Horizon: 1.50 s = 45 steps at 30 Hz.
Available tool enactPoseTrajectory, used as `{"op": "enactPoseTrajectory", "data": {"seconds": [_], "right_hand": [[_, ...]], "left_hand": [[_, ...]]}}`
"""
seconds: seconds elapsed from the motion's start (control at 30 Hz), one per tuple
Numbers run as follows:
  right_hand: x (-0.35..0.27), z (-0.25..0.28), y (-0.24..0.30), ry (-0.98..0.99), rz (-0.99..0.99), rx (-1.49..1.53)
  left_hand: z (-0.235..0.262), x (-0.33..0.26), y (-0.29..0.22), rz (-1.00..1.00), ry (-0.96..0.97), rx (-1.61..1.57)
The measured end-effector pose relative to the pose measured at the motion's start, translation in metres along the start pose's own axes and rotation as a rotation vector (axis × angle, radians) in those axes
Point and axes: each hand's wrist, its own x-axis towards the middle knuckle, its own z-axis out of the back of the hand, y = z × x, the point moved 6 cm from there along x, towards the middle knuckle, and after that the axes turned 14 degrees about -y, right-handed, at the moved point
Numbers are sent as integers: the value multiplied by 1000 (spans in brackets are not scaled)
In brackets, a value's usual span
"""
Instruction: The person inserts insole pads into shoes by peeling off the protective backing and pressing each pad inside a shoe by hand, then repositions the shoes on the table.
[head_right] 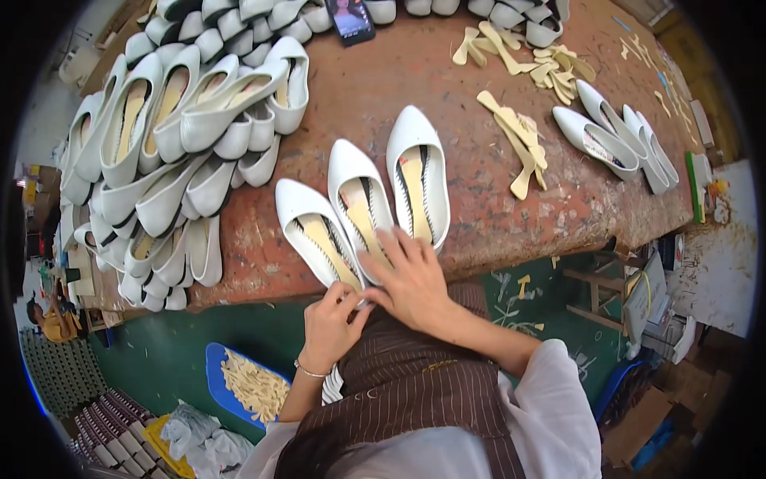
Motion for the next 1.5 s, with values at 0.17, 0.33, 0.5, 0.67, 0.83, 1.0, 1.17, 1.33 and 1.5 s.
{"op": "enactPoseTrajectory", "data": {"seconds": [0.17,0.33,0.5,0.67,0.83,1.0,1.17,1.33,1.5], "right_hand": [[-3,2,11,126,154,126],[-7,-8,17,44,335,155],[-3,-16,10,-91,364,196],[9,-19,8,-284,397,265],[47,32,-7,-390,330,297],[105,104,-43,-509,217,396],[150,146,-91,-710,249,138],[196,111,-194,-907,415,-161],[190,35,-285,-651,349,-571]], "left_hand": [[13,2,5,161,44,-208],[50,5,38,229,-289,-180],[60,8,82,355,-534,-40],[45,14,125,392,-616,-46],[23,23,139,357,-626,-69],[21,20,139,377,-682,110],[19,30,130,349,-686,179],[13,31,133,306,-664,169],[14,25,130,326,-649,238]]}}
